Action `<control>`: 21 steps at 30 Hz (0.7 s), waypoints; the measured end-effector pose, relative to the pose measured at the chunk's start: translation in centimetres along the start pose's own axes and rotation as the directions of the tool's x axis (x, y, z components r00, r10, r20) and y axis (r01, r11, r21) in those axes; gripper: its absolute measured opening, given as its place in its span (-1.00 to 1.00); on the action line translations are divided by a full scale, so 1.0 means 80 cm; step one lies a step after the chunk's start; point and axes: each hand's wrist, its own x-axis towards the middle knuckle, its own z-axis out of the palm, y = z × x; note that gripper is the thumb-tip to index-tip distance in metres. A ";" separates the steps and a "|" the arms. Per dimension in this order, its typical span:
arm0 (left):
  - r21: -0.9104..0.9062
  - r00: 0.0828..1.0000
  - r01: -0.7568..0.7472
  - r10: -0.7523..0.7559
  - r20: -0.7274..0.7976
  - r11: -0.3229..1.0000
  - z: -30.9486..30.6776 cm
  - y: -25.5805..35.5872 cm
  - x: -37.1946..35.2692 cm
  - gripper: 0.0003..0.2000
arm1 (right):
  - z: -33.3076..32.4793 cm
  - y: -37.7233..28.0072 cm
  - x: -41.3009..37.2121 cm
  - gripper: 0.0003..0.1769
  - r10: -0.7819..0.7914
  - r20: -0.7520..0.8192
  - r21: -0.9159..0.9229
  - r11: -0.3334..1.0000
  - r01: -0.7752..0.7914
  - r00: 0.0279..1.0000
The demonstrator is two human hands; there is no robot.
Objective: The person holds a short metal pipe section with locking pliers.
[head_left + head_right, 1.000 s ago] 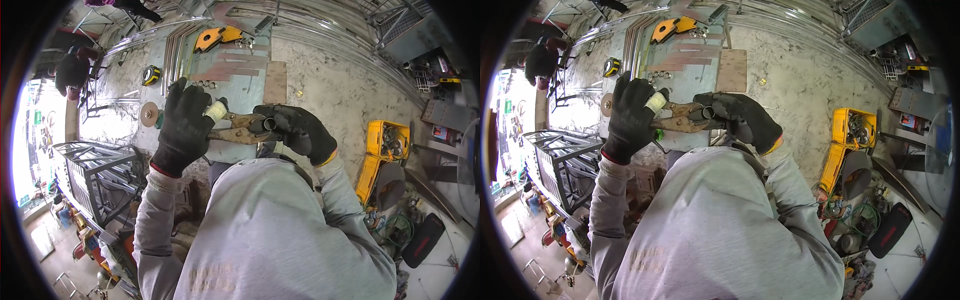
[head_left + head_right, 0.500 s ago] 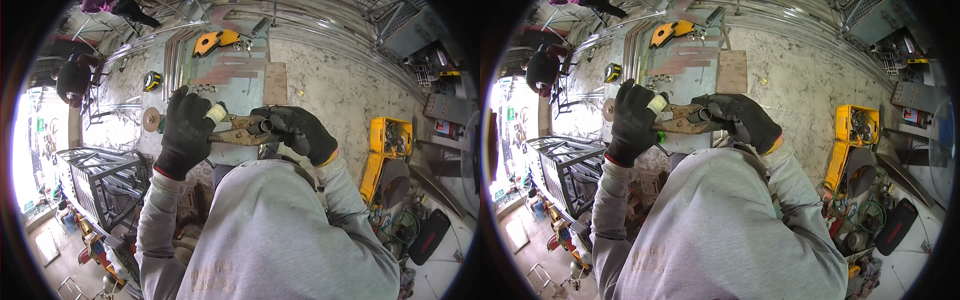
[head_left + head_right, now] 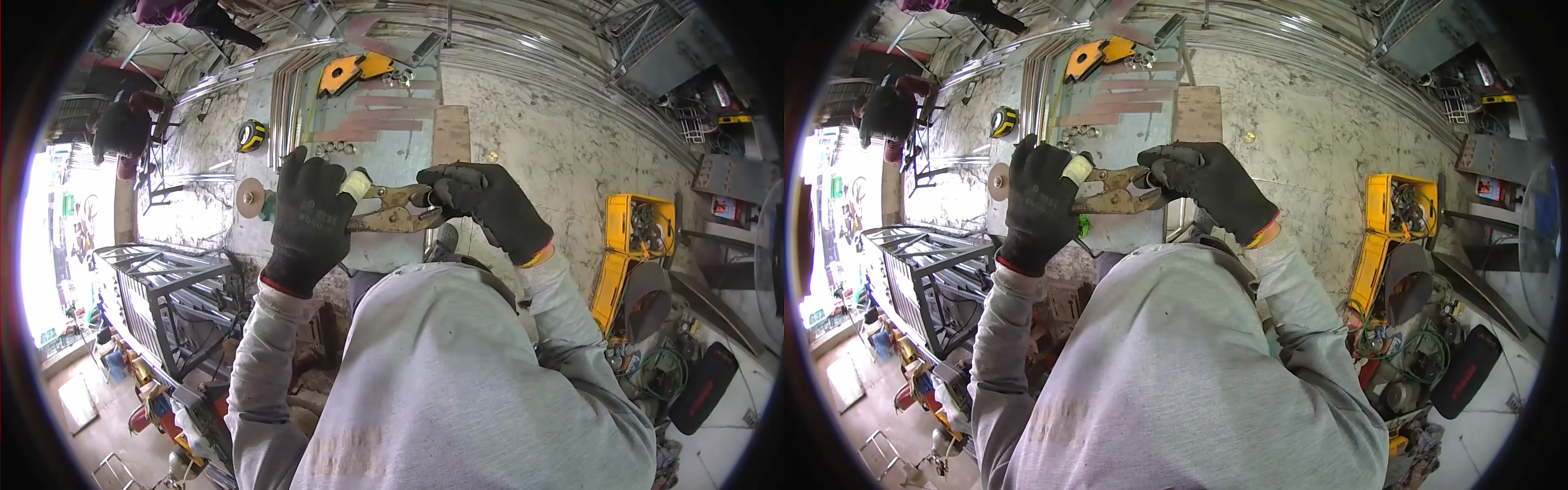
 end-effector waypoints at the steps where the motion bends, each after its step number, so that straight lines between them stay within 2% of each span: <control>1: 0.015 1.000 0.018 -0.018 -0.002 1.000 0.002 0.001 -0.001 -0.41 | 0.000 0.000 0.000 -0.51 -0.001 -0.002 -0.001 1.000 0.001 1.000; 4: 0.029 0.998 0.048 -0.049 0.048 0.998 0.004 0.002 -0.003 -0.41 | 0.001 0.002 -0.001 -0.55 0.000 -0.040 -0.009 1.000 -0.001 0.999; 10: 0.015 1.000 0.021 -0.021 0.017 1.000 0.008 0.001 -0.006 -0.43 | 0.002 0.004 -0.001 -0.57 0.010 -0.060 -0.016 1.000 -0.010 0.998; 12: 0.003 0.999 0.029 -0.029 0.032 1.000 0.008 0.001 -0.006 -0.43 | 0.001 0.007 0.000 -0.56 0.017 -0.062 0.059 0.998 -0.013 0.998; 16: -0.014 0.999 0.039 -0.038 0.038 0.999 0.011 -0.001 -0.008 -0.43 | 0.000 0.007 0.002 -0.56 0.012 -0.036 0.069 0.998 -0.010 0.999; 21: -0.012 0.998 0.041 -0.041 0.057 0.999 0.008 0.000 -0.006 -0.41 | -0.003 0.010 0.004 -0.56 -0.001 -0.039 -0.017 1.000 0.000 0.999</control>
